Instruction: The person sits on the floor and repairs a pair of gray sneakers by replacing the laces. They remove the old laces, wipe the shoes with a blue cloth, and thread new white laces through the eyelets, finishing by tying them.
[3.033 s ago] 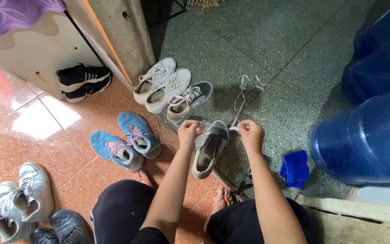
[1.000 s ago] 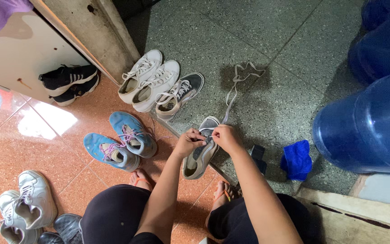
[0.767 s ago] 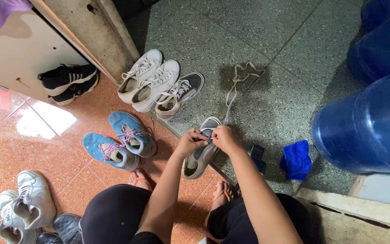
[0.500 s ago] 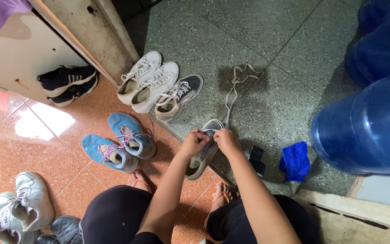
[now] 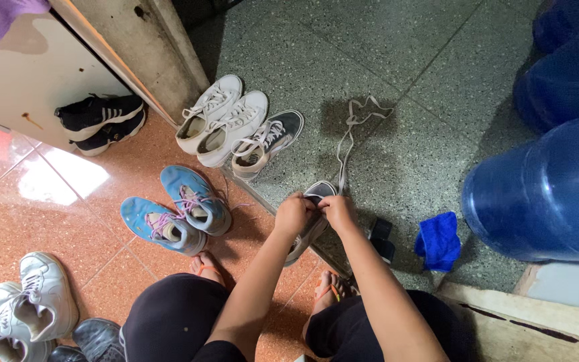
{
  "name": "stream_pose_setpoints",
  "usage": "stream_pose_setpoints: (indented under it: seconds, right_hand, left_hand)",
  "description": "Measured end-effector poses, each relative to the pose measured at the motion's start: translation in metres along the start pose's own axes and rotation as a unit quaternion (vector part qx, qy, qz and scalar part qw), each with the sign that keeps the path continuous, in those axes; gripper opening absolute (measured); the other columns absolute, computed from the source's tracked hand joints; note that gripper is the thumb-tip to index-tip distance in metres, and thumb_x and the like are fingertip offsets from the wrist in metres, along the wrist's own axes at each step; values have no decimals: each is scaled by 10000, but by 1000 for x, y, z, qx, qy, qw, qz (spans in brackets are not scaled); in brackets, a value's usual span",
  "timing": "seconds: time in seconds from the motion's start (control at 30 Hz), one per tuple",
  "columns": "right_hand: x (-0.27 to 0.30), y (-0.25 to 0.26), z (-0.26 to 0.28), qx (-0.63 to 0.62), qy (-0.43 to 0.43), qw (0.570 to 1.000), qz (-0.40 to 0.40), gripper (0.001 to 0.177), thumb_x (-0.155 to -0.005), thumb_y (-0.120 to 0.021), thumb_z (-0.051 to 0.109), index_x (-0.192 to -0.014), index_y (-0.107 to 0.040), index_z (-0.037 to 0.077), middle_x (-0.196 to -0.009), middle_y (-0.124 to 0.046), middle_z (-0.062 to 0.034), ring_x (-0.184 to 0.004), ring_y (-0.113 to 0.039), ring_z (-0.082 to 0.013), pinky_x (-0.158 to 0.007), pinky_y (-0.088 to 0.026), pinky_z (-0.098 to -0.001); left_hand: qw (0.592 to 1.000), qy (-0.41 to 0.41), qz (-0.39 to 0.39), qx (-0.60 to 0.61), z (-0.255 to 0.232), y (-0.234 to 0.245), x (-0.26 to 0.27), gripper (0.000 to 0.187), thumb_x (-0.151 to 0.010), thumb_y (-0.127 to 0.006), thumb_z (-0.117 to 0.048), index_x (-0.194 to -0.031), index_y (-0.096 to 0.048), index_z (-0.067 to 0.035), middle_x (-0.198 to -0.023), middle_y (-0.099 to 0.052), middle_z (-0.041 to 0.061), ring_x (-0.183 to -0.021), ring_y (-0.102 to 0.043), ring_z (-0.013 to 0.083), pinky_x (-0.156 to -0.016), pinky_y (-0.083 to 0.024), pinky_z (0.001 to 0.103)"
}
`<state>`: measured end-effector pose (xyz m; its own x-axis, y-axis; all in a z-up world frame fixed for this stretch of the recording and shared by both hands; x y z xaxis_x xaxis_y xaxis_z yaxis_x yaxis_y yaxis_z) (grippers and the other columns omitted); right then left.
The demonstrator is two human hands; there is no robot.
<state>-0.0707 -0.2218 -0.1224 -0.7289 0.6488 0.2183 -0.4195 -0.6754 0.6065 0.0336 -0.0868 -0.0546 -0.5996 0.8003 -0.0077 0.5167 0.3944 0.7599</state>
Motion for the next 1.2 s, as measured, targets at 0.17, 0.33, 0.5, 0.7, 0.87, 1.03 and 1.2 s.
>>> stream_pose_setpoints:
  seconds: [0.17, 0.33, 0.5, 0.7, 0.87, 1.03, 1.2]
  right_hand:
    - [7, 5, 14, -11, 34, 999, -6, 123, -822, -639, 25, -885, -729, 80, -746, -743, -120, -681, -743, -230, -628, -572, -377]
    - [13, 8, 26, 68, 21, 997, -23, 96, -828, -660, 66, -873, -735, 105, -776, -724, -173, -731, -730, -323, -650, -548, -438]
    - [14, 3, 19, 143, -38, 988, -38, 94, -806, -694, 99, -816, -781, 133, -827, -731, -175, -813, -720, -379, -721, -559, -485]
    - [4, -7, 7, 114, 29, 992, -42, 139, -804, -666, 102, -892, -767, 140, -890, -742, -178, -872, -728, -392, -756, -574, -497]
    - [-2, -25, 3, 51, 72, 995, 38, 497, -625, -786, 161, -1083, -620, 64, -1040, -705, -222, -1012, -687, -381, -882, -563, -453]
    - [7, -11, 22, 93, -19, 990, 108, 647, -646, -833, 248, -1231, -589, 122, -1266, -559, -192, -1183, -577, -371, -999, -495, -441]
    - [26, 13, 67, 189, -24, 979, 70, 608, -653, -884, 375, -1184, -661, 180, -1286, -557, -151, -1215, -563, -359, -1027, -486, -446]
  left_hand:
    - [999, -9, 0, -34, 11, -16, -2, 167, -727, -744, -122, -841, -820, -218, -972, -698, 87, -902, -688, 311, -801, -562, 425]
    - [993, 7, 16, -113, 18, -32, -6, 173, -780, -716, -122, -831, -834, -238, -985, -712, 104, -996, -674, 326, -861, -516, 474]
    - [995, 53, 39, -71, 23, -37, -4, 107, -739, -788, -216, -844, -814, -219, -979, -722, 79, -996, -676, 298, -881, -494, 478]
    - [999, 27, 1, -37, 27, -36, -6, 122, -713, -808, -220, -834, -823, -219, -992, -733, 75, -967, -688, 297, -860, -512, 479]
    - [996, 3, 17, 82, 34, -38, -6, 116, -718, -803, -200, -833, -810, -190, -929, -731, 94, -932, -688, 312, -855, -552, 428]
    - [980, -4, 51, 193, 43, -33, -11, 154, -708, -799, -104, -848, -737, -96, -876, -650, 151, -831, -662, 334, -778, -539, 419]
    - [980, -62, 28, 189, 40, -28, -17, 124, -734, -802, -40, -772, -685, -44, -825, -635, 149, -798, -629, 311, -725, -520, 398]
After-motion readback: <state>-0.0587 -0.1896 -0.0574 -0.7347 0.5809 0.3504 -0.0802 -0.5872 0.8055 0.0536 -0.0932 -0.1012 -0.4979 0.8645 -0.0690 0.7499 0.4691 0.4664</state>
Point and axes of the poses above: each hand's wrist, its own x-axis away from the middle knuckle, its own y-axis out of the back of the hand, z = x × y, the point moved 4 cm from there along -x, towards the middle knuckle
